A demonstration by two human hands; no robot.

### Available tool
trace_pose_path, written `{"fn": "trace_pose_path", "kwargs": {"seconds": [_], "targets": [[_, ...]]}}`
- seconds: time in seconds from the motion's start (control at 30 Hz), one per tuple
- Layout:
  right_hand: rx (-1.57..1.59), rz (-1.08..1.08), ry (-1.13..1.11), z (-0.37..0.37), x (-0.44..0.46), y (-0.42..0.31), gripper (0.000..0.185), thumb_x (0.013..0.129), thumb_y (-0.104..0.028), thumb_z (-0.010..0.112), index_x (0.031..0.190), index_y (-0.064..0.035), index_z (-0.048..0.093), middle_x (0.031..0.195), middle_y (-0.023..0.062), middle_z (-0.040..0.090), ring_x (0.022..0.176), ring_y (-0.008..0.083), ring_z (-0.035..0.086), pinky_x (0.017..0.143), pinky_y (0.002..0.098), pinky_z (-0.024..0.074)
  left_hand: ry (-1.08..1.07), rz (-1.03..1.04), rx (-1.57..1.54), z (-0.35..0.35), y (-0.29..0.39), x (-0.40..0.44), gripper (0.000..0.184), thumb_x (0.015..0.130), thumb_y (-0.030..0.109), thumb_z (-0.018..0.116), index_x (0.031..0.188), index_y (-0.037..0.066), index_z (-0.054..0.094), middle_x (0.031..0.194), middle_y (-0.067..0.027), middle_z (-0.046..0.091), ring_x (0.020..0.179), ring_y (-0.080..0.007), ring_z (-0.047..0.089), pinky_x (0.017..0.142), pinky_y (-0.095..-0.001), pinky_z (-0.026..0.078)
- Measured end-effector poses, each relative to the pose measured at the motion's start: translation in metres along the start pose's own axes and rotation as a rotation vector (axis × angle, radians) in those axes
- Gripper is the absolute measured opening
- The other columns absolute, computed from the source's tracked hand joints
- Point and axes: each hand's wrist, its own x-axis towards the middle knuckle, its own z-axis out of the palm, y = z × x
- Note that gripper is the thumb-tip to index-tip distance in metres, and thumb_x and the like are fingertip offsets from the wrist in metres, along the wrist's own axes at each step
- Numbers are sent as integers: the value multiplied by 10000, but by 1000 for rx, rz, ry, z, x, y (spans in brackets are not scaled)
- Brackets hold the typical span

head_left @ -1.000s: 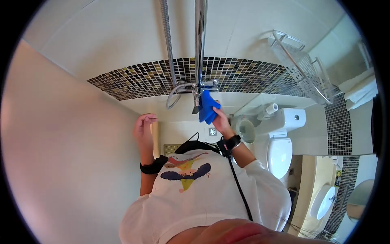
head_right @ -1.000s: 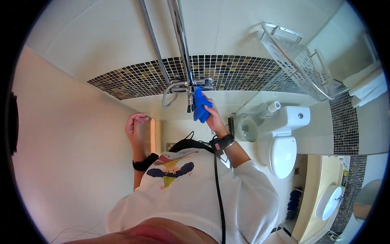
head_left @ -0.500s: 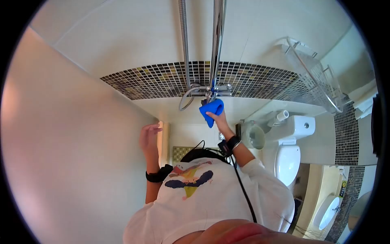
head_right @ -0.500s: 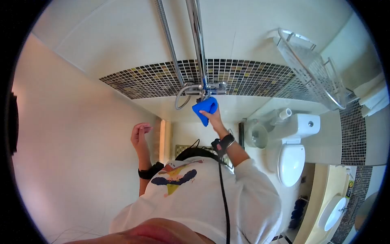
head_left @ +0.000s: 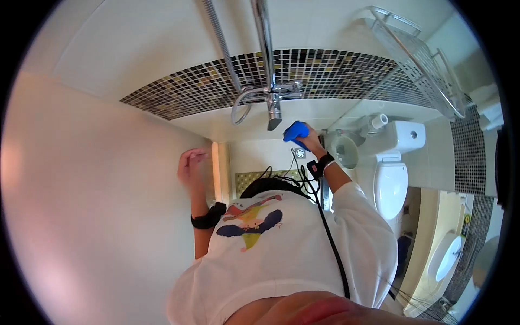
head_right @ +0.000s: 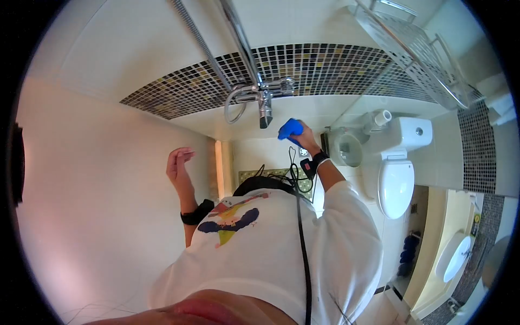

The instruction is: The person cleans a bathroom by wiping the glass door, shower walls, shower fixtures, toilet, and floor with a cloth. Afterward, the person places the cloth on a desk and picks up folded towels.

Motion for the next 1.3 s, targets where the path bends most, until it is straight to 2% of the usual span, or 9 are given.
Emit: {"fn": "trace_pose_path", "kwargs": {"seconds": [0.07, 0.17, 0.33, 0.43, 0.53, 0.83, 0.9, 1.07, 1.3], "targets": [[66, 130, 224, -36, -2, -44, 506, 651, -57, 715, 1104, -21, 493, 946, 50, 606, 880, 152, 567, 804, 287, 446, 32, 4, -10, -4, -5, 6, 187, 906, 107, 410, 904, -20, 547, 865, -86, 595, 755, -161, 583, 745, -276, 450], [160, -168, 309, -80, 38, -61, 662, 620, -76, 746, 1192, -18, 418, 1048, 104, 557, 944, 192, 545, 830, 306, 441, 59, -45, -5, -10, -8, 9, 182, 902, 106, 420, 905, -21, 550, 873, -88, 594, 776, -160, 583, 759, -272, 450], [-267, -594, -17, -92, 65, -211, 794, 557, -114, 778, 1233, -61, 366, 1102, 162, 504, 993, 293, 516, 872, 377, 423, 46, 16, -60, 6, 4, 15, 182, 894, 94, 415, 919, -19, 555, 871, -90, 599, 773, -166, 588, 728, -263, 445], [-729, -689, -18, -46, 82, -214, 747, 564, -118, 759, 1212, -57, 392, 1075, 153, 522, 965, 336, 535, 843, 394, 443, 5, 31, -84, 14, 5, 13, 184, 893, 93, 415, 922, -25, 553, 877, -93, 597, 780, -168, 589, 742, -271, 447], [-666, -520, -25, -35, 96, -208, 688, 574, -150, 753, 1176, -57, 433, 1020, 172, 542, 902, 360, 551, 790, 389, 466, -8, 33, -94, 10, 1, 12, 187, 893, 96, 416, 923, -30, 551, 881, -96, 596, 785, -172, 590, 753, -281, 450], [-356, -617, -66, -46, 101, -183, 529, 630, -105, 721, 1109, -51, 503, 986, 120, 592, 853, 265, 592, 762, 335, 477, 35, 26, -123, -2, -5, 11, 191, 892, 100, 416, 909, -30, 554, 881, -101, 598, 782, -176, 587, 744, -284, 455], [196, -353, -83, -45, 95, -155, 478, 655, -56, 701, 1091, -28, 509, 995, 79, 593, 853, 182, 582, 756, 299, 469, 48, 30, -122, -3, -2, 10, 191, 893, 102, 417, 906, -30, 554, 875, -101, 598, 783, -175, 586, 741, -284, 456], [532, -21, 268, -44, 62, -89, 411, 697, -36, 686, 1080, -53, 539, 944, 54, 601, 853, 129, 562, 760, 274, 459, 146, 50, -78, -17, 0, 9, 198, 893, 112, 407, 905, -9, 562, 866, -84, 607, 784, -155, 586, 731, -260, 442], [1047, 259, 288, -25, 51, -87, 367, 833, -313, 588, 1121, -103, 500, 1023, 34, 566, 882, 170, 560, 764, 338, 477, 227, -83, -70, -26, -8, 10, 181, 894, 117, 413, 896, 23, 568, 869, -61, 610, 784, -150, 591, 715, -255, 437]]}}
